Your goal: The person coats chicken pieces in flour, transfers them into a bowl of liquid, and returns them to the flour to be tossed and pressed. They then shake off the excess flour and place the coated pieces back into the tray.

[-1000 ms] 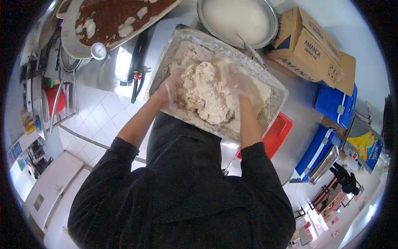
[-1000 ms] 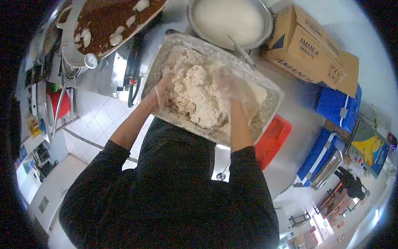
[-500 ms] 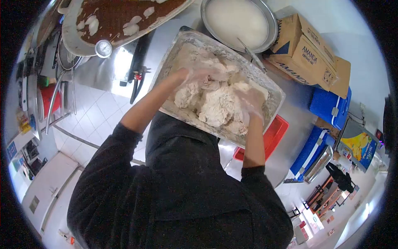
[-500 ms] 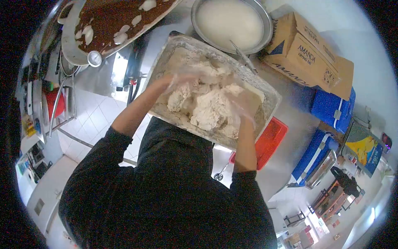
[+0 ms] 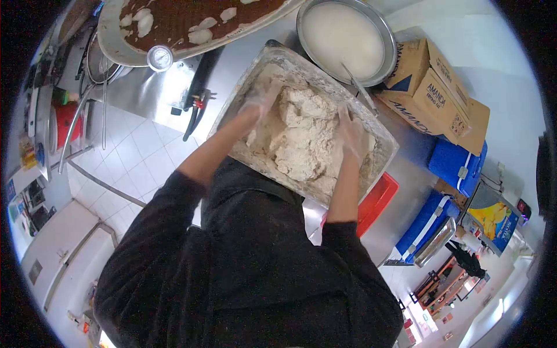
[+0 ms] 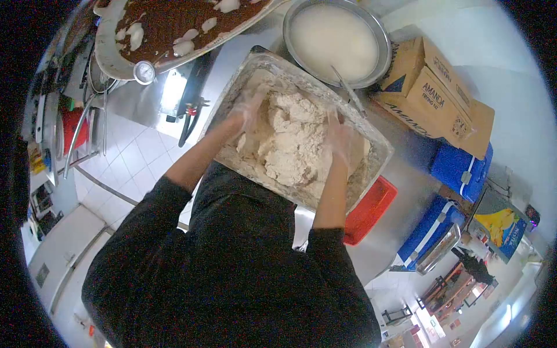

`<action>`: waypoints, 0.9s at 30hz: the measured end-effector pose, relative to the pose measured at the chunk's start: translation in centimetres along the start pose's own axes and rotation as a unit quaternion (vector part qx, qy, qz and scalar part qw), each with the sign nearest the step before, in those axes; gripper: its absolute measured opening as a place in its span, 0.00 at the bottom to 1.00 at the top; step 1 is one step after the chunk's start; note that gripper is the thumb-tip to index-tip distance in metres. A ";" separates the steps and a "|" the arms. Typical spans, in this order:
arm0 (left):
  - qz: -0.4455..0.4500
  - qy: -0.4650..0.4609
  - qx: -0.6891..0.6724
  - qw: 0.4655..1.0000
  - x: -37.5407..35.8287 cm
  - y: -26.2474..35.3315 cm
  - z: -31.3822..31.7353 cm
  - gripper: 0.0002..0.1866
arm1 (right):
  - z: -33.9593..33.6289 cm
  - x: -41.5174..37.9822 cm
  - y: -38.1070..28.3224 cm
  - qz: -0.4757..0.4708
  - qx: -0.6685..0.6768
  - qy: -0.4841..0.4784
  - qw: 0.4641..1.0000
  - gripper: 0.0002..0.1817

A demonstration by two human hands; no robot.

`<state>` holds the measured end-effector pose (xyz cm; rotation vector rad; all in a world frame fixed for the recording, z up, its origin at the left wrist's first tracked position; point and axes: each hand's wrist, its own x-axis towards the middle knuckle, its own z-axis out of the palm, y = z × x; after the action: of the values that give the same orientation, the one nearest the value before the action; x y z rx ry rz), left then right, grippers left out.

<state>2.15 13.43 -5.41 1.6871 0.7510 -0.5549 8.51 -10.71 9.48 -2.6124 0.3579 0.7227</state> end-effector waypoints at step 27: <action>0.050 -0.042 0.203 0.977 -4.8 -8.4 -2.3 0.33 | 3.2 6.2 13.5 -0.235 -0.047 -0.048 0.970 0.29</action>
<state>-7.27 16.00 -7.10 2.0504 0.5096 -0.7390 7.66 -22.03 -0.57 -2.5858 -0.3247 0.7037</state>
